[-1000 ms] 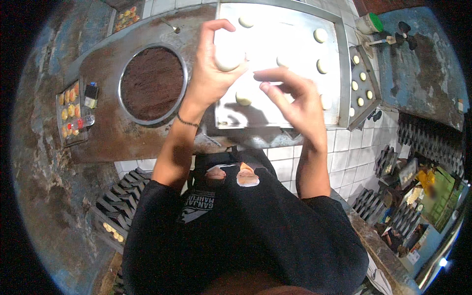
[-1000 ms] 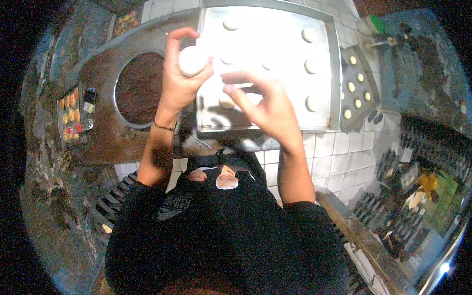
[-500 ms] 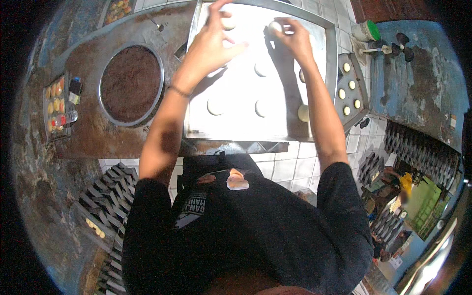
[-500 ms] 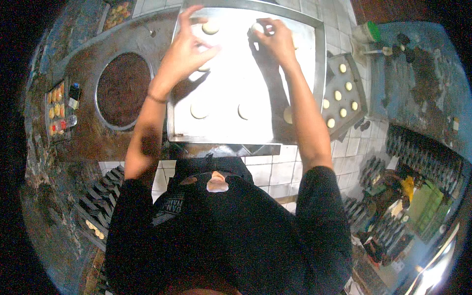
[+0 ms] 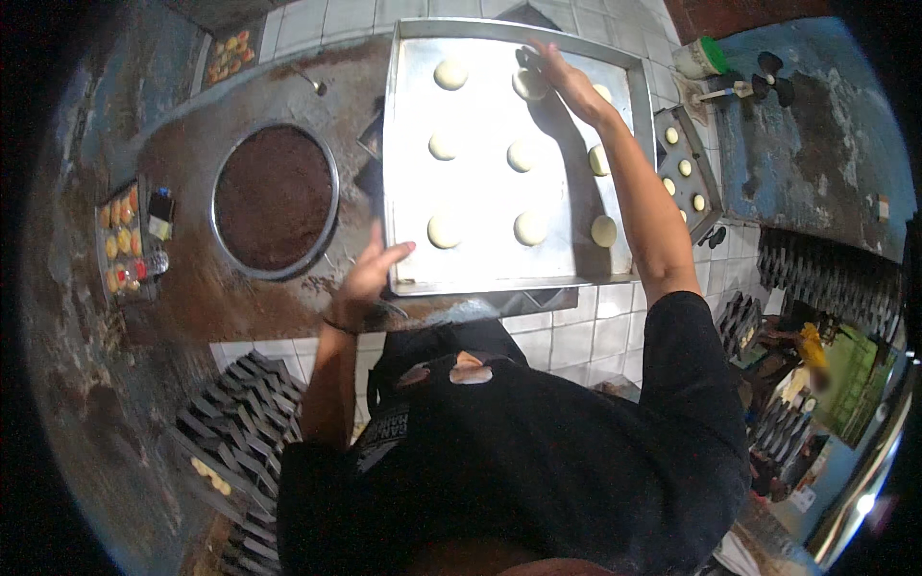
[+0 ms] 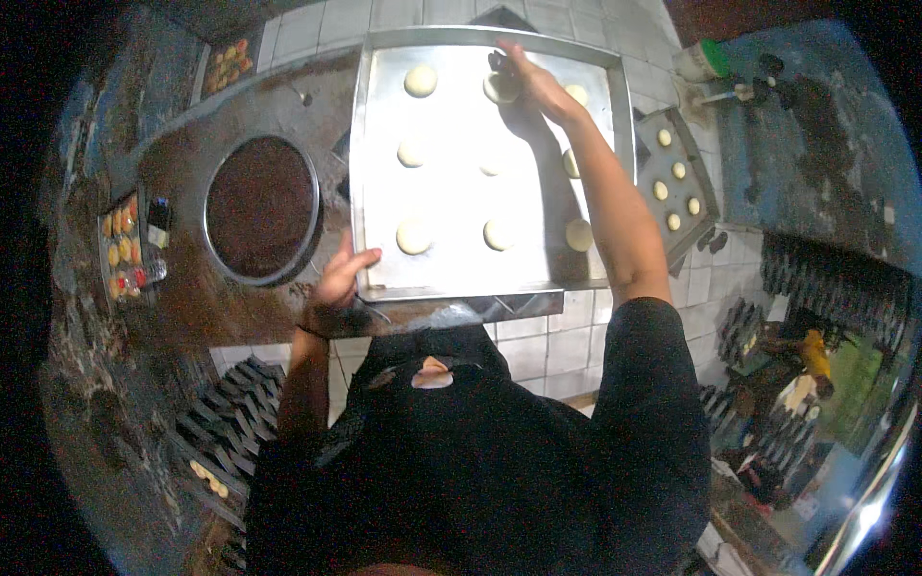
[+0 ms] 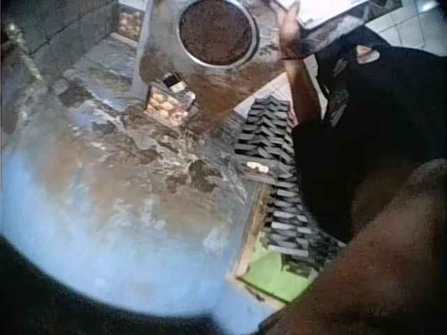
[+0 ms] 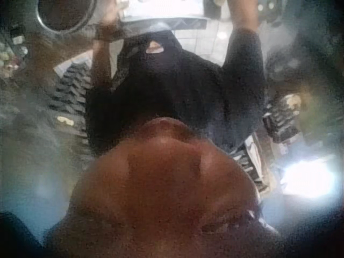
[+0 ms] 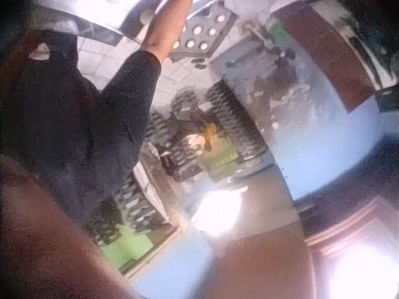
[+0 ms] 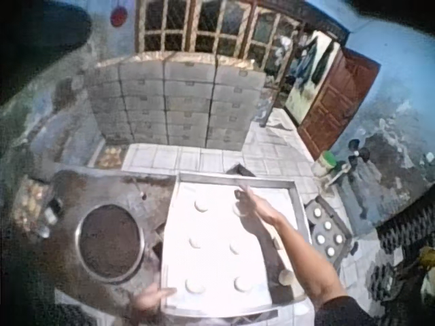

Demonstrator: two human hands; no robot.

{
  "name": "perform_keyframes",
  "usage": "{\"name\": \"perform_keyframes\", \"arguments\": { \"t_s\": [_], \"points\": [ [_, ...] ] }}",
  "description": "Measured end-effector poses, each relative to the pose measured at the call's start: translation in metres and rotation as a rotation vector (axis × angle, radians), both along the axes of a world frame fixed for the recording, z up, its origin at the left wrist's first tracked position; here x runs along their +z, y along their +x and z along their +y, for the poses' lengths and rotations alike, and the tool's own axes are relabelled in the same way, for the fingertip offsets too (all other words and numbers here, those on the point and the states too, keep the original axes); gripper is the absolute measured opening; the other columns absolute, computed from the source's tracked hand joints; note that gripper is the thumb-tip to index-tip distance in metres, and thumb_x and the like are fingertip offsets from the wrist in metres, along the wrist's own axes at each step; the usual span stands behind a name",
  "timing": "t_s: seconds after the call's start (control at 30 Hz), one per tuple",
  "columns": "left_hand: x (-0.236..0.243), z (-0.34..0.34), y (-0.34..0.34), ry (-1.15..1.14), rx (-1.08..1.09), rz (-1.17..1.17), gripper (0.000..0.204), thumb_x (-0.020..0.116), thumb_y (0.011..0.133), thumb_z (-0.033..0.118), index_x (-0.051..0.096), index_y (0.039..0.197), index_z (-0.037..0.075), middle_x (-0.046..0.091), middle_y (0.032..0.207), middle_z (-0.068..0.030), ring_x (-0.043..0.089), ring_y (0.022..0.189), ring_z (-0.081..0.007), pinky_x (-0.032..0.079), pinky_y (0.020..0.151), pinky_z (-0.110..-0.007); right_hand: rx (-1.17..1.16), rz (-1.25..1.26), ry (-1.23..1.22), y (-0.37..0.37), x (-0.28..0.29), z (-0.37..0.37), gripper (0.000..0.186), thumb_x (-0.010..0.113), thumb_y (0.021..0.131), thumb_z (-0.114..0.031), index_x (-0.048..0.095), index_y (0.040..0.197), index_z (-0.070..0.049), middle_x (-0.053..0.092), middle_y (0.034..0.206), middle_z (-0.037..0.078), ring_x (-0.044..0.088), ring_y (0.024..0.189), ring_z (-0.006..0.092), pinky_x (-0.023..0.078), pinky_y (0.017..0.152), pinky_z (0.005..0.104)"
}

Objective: The person flattens pieces of dough, adds a dark paste filling using a spoon, closes the dough to form balls, and places them onto metal trays.

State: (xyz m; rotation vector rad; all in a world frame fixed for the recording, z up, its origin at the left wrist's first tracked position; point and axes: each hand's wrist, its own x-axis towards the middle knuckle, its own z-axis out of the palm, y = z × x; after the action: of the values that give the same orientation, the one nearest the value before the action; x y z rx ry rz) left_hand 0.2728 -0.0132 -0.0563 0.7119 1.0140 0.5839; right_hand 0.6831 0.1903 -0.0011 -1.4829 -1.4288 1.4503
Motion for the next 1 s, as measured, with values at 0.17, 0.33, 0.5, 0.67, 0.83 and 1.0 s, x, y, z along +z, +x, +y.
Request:
{"name": "perform_keyframes", "arguments": {
  "t_s": [0.17,0.33,0.5,0.67,0.83,1.0],
  "points": [
    [-0.004,0.001,0.019,-0.156,0.038,-0.164,0.068,0.06,0.095,0.009,0.035,0.157,-0.001,0.053,0.144,-0.0141,0.051,0.133,-0.0245,0.04,0.113,-0.036,0.161,-1.139,0.47,0.019,-0.088,-0.001,0.072,0.027,0.112,-0.052,0.023,0.166,-0.005,0.017,0.174,0.022,0.012,0.162,0.0393,0.014,0.13,0.0557],
    [-0.018,0.004,0.01,-0.016,-0.002,-0.044,0.076,0.055,0.085,0.006,0.034,0.157,-0.001,0.055,0.139,-0.0137,0.055,0.128,-0.0242,0.044,0.11,-0.035,-0.082,-0.623,0.338,-0.013,-0.021,-0.014,0.074,0.031,0.11,-0.06,0.019,0.169,-0.017,0.012,0.176,0.019,0.004,0.162,0.0411,0.01,0.13,0.0568],
    [-0.012,-0.006,0.02,0.1,0.018,-0.185,0.062,0.061,0.085,0.011,0.047,0.143,-0.006,0.065,0.129,-0.0158,0.069,0.112,-0.0256,0.059,0.093,-0.038,-0.007,-0.057,0.08,-0.013,0.072,-0.14,0.054,0.052,0.11,-0.041,0.06,0.144,0.0,0.064,0.144,0.017,0.059,0.132,0.0258,0.043,0.115,0.0359],
    [0.021,-0.02,0.092,0.168,-0.002,-0.245,0.065,0.055,0.078,0.005,0.049,0.141,-0.004,0.065,0.125,-0.013,0.067,0.108,-0.0232,0.055,0.09,-0.034,0.203,0.292,-0.62,0.018,0.126,-0.372,0.074,0.044,0.108,-0.061,0.062,0.137,0.005,0.075,0.116,0.02,0.074,0.107,0.0272,0.058,0.095,0.0408],
    [0.057,-0.037,0.227,0.107,-0.271,-0.239,0.08,0.053,0.084,0.005,0.029,0.16,-0.002,0.048,0.15,-0.015,0.05,0.138,-0.026,0.038,0.118,-0.038,-0.919,0.725,-0.14,0.043,0.036,-0.478,0.072,0.052,0.107,-0.055,0.045,0.151,0.002,0.061,0.141,0.022,0.063,0.129,0.0266,0.056,0.1,0.047],
    [0.072,-0.046,0.387,0.406,-0.492,-0.252,0.087,0.069,0.094,0.017,0.019,0.163,0.001,0.045,0.152,-0.0205,0.056,0.131,-0.0261,0.047,0.108,-0.037,-1.39,0.807,0.115,0.166,-0.007,-0.475,0.041,0.058,0.098,-0.022,0.054,0.134,-0.003,0.063,0.133,0.016,0.065,0.119,0.0283,0.057,0.095,0.0482]
  ]
}}
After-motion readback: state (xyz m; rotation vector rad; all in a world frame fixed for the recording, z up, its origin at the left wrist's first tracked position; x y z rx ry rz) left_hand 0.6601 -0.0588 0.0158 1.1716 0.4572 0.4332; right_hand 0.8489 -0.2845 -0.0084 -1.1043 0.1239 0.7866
